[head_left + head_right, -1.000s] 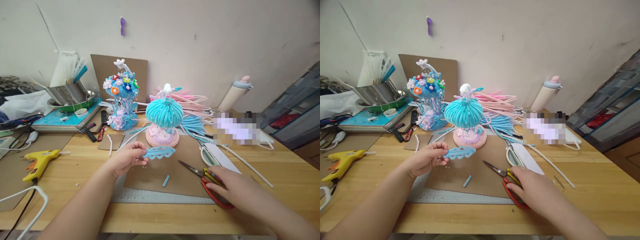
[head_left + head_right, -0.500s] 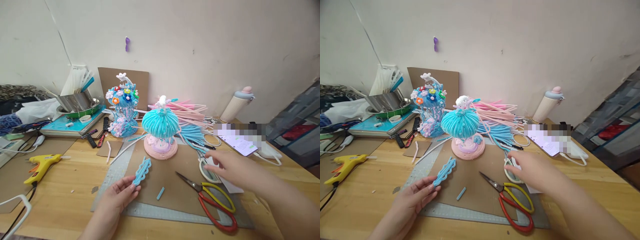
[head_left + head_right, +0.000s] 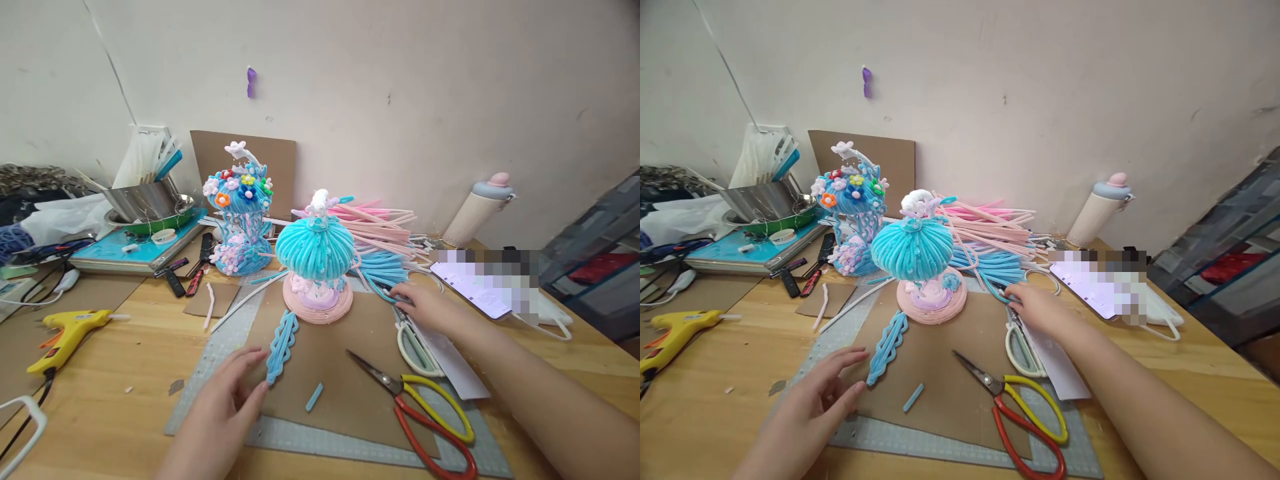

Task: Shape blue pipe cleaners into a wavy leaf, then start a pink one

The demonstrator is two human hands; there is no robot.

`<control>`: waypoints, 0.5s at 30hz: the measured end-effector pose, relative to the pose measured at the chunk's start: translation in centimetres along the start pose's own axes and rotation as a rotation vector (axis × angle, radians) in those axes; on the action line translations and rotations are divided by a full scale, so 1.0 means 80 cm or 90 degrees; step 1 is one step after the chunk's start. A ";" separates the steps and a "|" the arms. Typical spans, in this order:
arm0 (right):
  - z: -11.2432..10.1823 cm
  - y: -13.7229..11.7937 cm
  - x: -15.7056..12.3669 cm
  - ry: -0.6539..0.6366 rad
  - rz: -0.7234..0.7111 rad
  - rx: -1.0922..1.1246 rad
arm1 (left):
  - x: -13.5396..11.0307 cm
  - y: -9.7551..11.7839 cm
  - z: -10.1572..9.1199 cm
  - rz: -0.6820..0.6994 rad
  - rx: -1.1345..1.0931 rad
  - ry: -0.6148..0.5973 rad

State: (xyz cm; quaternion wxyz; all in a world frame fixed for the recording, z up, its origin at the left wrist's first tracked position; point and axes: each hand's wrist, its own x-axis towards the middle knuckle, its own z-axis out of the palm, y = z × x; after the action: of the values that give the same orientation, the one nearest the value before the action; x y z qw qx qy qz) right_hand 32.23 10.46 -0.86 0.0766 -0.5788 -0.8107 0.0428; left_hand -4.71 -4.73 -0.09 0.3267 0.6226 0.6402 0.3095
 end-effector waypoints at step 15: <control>-0.053 0.003 0.114 0.243 0.001 -0.012 | -0.002 -0.034 0.000 0.063 -0.024 0.223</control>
State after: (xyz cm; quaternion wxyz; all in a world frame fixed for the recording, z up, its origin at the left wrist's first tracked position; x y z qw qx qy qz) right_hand 30.25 19.10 3.94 0.2232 -0.5777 -0.7815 -0.0755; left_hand -6.32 -5.00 -2.32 0.2063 0.5837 0.6498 0.4410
